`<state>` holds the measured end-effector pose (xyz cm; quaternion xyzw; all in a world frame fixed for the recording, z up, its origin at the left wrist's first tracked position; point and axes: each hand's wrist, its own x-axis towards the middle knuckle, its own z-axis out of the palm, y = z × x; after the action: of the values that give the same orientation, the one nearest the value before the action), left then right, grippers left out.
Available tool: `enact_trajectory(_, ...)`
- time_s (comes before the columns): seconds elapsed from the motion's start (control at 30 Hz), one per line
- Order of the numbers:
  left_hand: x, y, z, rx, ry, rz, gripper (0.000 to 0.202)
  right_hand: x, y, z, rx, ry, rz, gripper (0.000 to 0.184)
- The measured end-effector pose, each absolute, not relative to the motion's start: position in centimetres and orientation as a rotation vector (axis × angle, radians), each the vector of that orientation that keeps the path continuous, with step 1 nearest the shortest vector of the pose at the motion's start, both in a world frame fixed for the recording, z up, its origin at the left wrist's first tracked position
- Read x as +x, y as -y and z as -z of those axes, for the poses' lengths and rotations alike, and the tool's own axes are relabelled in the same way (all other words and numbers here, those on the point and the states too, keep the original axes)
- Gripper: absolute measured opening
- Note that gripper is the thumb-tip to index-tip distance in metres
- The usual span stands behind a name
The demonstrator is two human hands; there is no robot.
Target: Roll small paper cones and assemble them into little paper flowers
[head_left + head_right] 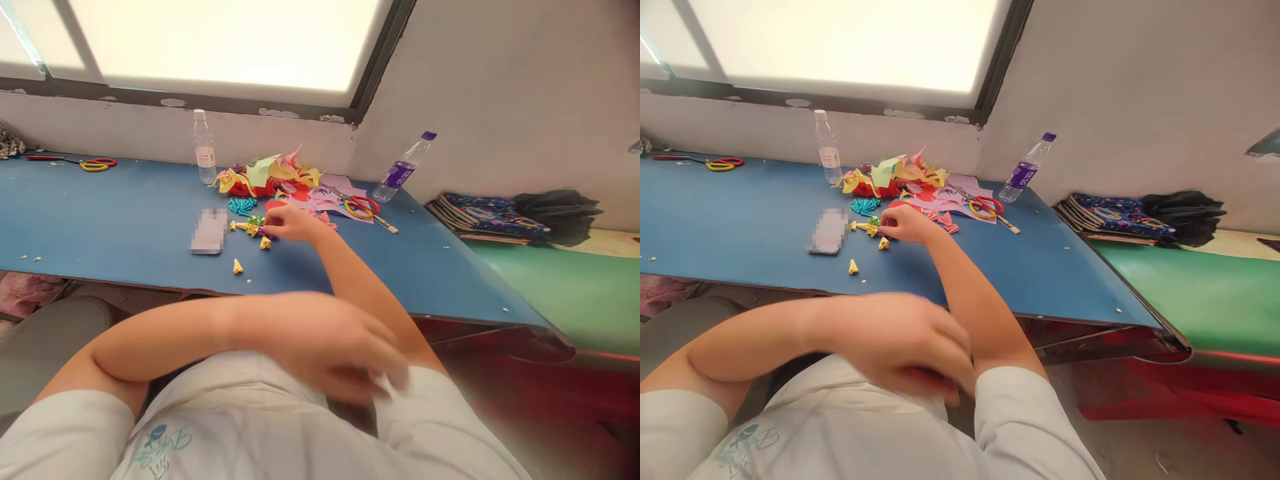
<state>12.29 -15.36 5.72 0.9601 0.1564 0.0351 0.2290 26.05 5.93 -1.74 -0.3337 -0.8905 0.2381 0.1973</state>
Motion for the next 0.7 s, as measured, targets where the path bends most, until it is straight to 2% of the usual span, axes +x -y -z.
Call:
enact_trajectory(0.03,11.1,13.1,-5.7,2.557,-0.312,-0.23,0.021,26.3,-5.6,1.9,-0.926,2.513,-0.66,0.012)
enact_trajectory(0.07,9.5,10.6,-5.5,2.483,-0.438,-0.49,0.025,26.5,-5.3,2.1,-0.925,2.516,-0.647,0.009)
enact_trajectory(0.13,5.6,5.7,-4.6,2.296,-0.716,-0.752,0.03,26.7,-4.5,2.2,-0.945,2.521,-0.616,0.009)
enact_trajectory(0.2,1.9,2.0,-3.1,2.036,-0.942,-0.954,0.046,26.6,-3.9,2.1,-1.01,2.54,-0.589,0.013)
enact_trajectory(0.27,-0.6,0.2,-1.5,1.846,-1.055,-1.108,0.054,26.3,-3.5,2.1,-1.078,2.599,-0.57,0.022)
enact_trajectory(0.33,-1.8,-0.4,-0.3,1.811,-1.137,-1.092,0.052,25.9,-3.4,2.2,-1.097,2.666,-0.561,0.029)
enact_trajectory(0.43,-1.6,-0.4,0.9,1.872,-1.249,-1.002,0.04,25.5,-3.8,3.1,-1.015,2.659,-0.566,0.028)
enact_trajectory(0.57,-1.1,-0.9,1.3,1.986,-1.375,-0.821,0.024,25.7,-4.5,4.4,-0.867,2.497,-0.657,0.016)
enact_trajectory(0.7,-1.5,-0.8,1.0,1.887,-1.383,-0.707,0.03,25.7,-4.6,4.7,-0.788,2.322,-0.743,0.005)
